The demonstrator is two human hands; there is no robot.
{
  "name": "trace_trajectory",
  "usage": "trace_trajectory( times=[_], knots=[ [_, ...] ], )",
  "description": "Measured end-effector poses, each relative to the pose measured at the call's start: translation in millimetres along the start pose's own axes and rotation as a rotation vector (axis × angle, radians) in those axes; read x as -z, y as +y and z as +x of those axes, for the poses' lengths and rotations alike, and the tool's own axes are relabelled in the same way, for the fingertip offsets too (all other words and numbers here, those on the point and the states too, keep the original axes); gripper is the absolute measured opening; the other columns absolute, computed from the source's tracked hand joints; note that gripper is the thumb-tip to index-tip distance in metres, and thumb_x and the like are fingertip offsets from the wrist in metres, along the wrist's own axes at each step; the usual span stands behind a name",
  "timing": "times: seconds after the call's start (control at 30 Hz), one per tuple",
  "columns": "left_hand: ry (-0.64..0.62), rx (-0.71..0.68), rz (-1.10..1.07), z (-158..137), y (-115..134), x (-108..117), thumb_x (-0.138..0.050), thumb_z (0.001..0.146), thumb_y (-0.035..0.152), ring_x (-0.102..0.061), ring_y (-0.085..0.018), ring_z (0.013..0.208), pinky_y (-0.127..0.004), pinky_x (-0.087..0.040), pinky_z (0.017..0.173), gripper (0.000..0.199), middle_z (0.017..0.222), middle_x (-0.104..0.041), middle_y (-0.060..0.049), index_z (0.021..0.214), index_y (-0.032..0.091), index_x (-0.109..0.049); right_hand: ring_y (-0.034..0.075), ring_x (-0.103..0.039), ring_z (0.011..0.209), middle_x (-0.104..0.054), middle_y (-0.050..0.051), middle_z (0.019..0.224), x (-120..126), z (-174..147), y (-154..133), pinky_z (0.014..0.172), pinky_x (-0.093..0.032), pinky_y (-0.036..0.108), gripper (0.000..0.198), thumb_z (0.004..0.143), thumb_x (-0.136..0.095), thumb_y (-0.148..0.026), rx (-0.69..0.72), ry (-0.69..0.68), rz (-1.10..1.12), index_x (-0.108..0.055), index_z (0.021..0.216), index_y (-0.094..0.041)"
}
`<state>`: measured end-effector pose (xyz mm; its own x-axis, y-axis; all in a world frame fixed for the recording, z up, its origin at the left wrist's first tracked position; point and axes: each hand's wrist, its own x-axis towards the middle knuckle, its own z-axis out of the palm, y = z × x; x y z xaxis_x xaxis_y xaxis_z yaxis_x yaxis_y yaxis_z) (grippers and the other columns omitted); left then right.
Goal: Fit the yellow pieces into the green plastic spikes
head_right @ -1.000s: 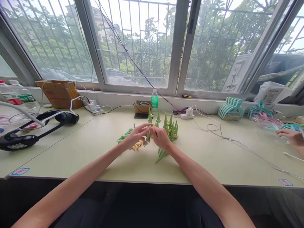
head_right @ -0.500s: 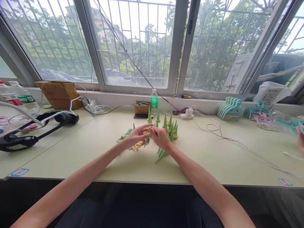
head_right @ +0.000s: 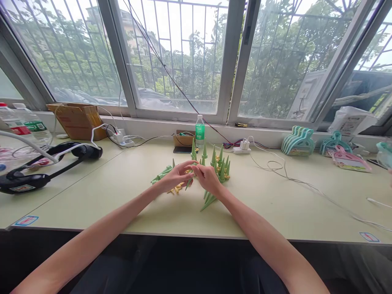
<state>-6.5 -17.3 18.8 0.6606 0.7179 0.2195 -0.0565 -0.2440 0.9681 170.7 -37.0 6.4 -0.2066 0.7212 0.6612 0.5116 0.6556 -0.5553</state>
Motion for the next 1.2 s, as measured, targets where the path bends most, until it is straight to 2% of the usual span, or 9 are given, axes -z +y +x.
trace_trajectory(
  times=[0.27, 0.43, 0.6, 0.7, 0.87, 1.0, 1.1, 1.2],
  knots=[
    [0.017, 0.005, -0.027, 0.2, 1.8, -1.3, -0.07, 0.08, 0.042, -0.06, -0.009, 0.057, -0.02, -0.041, 0.043, 0.066, 0.109, -0.06, -0.011, 0.137, 0.021, -0.046, 0.01, -0.033, 0.051, -0.039, -0.003, 0.052, 0.5, 1.3, -2.0, 0.052, -0.031, 0.023, 0.053, 0.097, -0.032, -0.054, -0.005, 0.011, 0.006, -0.042, 0.059, -0.019],
    [-0.007, 0.052, -0.118, 0.3, 4.7, -0.2, -0.07, 0.08, 0.038, -0.062, -0.01, 0.06, -0.02, -0.044, 0.046, 0.066, 0.108, -0.06, -0.011, 0.139, 0.023, -0.045, 0.01, -0.037, 0.051, -0.043, -0.002, 0.054, 0.9, 2.9, -3.2, 0.053, -0.032, 0.023, 0.055, 0.097, -0.031, -0.055, 0.0, 0.031, -0.004, -0.043, 0.058, -0.018],
    [-0.002, 0.073, -0.164, 1.4, 7.5, -1.4, -0.063, 0.084, 0.043, -0.063, -0.014, 0.059, -0.021, -0.043, 0.043, 0.06, 0.091, -0.062, -0.008, 0.137, 0.019, -0.046, 0.01, -0.038, 0.052, -0.045, -0.002, 0.054, -1.7, 2.6, 0.9, 0.054, -0.032, 0.023, 0.055, 0.097, -0.032, -0.055, -0.01, 0.025, -0.021, -0.044, 0.059, -0.018],
    [0.043, 0.085, -0.132, 3.7, 7.0, -3.1, -0.056, 0.087, 0.046, -0.064, -0.015, 0.057, -0.022, -0.044, 0.041, 0.054, 0.082, -0.062, -0.006, 0.132, 0.017, -0.049, 0.01, -0.038, 0.052, -0.046, -0.002, 0.055, -3.5, 2.3, 4.1, 0.054, -0.031, 0.023, 0.054, 0.097, -0.032, -0.054, -0.006, 0.025, -0.032, -0.045, 0.059, -0.018],
    [0.243, 0.015, 0.101, 6.6, 1.3, -3.4, -0.053, 0.087, 0.052, -0.059, -0.011, 0.047, -0.022, -0.042, 0.038, 0.048, 0.084, -0.063, -0.005, 0.122, 0.018, -0.052, 0.01, -0.039, 0.052, -0.046, -0.002, 0.055, -3.5, 2.7, 6.3, 0.054, -0.03, 0.024, 0.05, 0.098, -0.033, -0.052, -0.019, 0.013, -0.031, -0.045, 0.062, -0.018],
    [0.417, -0.108, 0.473, 5.7, 0.0, -1.8, -0.047, 0.091, 0.048, -0.051, -0.007, 0.042, -0.021, -0.041, 0.045, 0.038, 0.083, -0.063, -0.002, 0.113, 0.02, -0.058, 0.01, -0.037, 0.049, -0.042, -0.004, 0.053, -3.7, 3.1, 6.3, 0.054, -0.03, 0.023, 0.042, 0.099, -0.033, -0.044, -0.049, 0.041, -0.056, -0.045, 0.067, -0.019],
    [0.477, -0.183, 0.7, 4.7, 0.5, -1.0, -0.045, 0.093, 0.041, -0.049, -0.008, 0.045, -0.022, -0.042, 0.055, 0.031, 0.075, -0.063, 0.0, 0.109, 0.02, -0.062, 0.01, -0.034, 0.049, -0.041, -0.005, 0.052, -4.8, 2.6, 7.1, 0.053, -0.028, 0.023, 0.035, 0.098, -0.038, -0.037, -0.041, 0.019, -0.09, -0.046, 0.068, -0.019],
    [0.495, -0.171, 0.821, 4.7, -1.5, 0.6, -0.043, 0.094, 0.037, -0.049, -0.01, 0.048, -0.022, -0.041, 0.058, 0.029, 0.071, -0.063, 0.0, 0.107, 0.02, -0.062, 0.01, -0.035, 0.049, -0.046, -0.004, 0.054, -6.3, 1.6, 8.3, 0.053, -0.029, 0.023, 0.03, 0.094, -0.045, -0.031, -0.022, -0.053, -0.118, -0.049, 0.067, -0.019]
  ],
)
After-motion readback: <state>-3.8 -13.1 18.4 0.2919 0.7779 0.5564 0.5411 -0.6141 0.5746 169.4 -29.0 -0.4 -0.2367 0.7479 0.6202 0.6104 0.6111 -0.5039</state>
